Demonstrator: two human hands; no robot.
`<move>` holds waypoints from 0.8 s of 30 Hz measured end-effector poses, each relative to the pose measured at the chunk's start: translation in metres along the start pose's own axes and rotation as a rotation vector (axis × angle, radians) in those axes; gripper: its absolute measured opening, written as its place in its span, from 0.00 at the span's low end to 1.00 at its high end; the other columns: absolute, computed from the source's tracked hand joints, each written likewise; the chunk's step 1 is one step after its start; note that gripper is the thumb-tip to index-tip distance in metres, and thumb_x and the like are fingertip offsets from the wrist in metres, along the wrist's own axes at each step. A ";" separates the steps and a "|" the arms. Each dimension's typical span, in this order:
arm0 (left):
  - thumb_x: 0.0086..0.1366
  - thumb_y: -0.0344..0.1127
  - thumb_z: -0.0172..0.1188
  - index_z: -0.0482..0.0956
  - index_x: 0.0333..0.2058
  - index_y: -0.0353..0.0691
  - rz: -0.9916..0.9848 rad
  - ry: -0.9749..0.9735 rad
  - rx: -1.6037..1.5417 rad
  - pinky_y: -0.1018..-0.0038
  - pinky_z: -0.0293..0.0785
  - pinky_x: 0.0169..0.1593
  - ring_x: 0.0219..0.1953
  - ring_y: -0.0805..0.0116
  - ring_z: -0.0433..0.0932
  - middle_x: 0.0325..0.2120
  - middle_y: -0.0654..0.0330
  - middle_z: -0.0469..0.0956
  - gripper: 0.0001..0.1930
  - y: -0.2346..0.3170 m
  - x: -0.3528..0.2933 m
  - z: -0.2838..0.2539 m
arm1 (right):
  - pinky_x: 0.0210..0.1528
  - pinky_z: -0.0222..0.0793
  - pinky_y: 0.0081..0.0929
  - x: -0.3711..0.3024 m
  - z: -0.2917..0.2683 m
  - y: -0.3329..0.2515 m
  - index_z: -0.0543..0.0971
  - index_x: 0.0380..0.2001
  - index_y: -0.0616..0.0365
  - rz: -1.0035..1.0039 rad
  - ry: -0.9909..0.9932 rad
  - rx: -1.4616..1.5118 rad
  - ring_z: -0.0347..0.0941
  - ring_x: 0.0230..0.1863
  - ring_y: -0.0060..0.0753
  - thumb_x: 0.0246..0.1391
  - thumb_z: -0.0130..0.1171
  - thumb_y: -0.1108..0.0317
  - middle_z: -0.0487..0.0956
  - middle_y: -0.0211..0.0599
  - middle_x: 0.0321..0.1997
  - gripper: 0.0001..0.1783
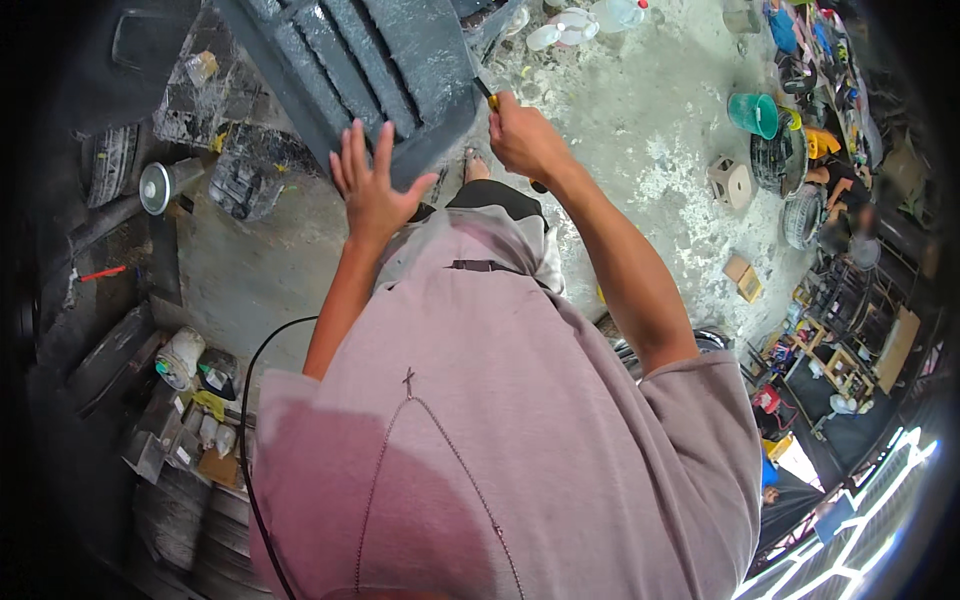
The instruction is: Using a utility knife to trim fiberglass or plastic material on a car body panel.
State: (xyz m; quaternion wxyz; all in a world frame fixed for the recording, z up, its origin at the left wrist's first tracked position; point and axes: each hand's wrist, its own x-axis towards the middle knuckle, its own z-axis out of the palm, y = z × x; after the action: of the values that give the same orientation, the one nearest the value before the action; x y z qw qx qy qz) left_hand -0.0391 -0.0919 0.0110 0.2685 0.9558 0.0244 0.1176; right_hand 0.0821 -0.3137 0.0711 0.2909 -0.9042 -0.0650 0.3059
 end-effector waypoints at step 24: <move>0.42 0.54 0.75 0.59 0.69 0.58 -0.095 -0.007 0.054 0.38 0.38 0.69 0.72 0.46 0.47 0.71 0.48 0.49 0.54 0.000 -0.001 0.030 | 0.19 0.75 0.35 0.033 -0.014 -0.032 0.65 0.42 0.67 0.086 0.054 0.165 0.76 0.15 0.39 0.65 0.42 0.65 0.77 0.50 0.21 0.13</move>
State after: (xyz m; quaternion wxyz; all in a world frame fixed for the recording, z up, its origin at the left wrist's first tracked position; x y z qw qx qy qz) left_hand -0.0330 -0.1078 -0.0141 0.2481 0.9608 0.0717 0.1005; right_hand 0.1186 -0.2846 0.0811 0.3528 -0.8869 0.0074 0.2980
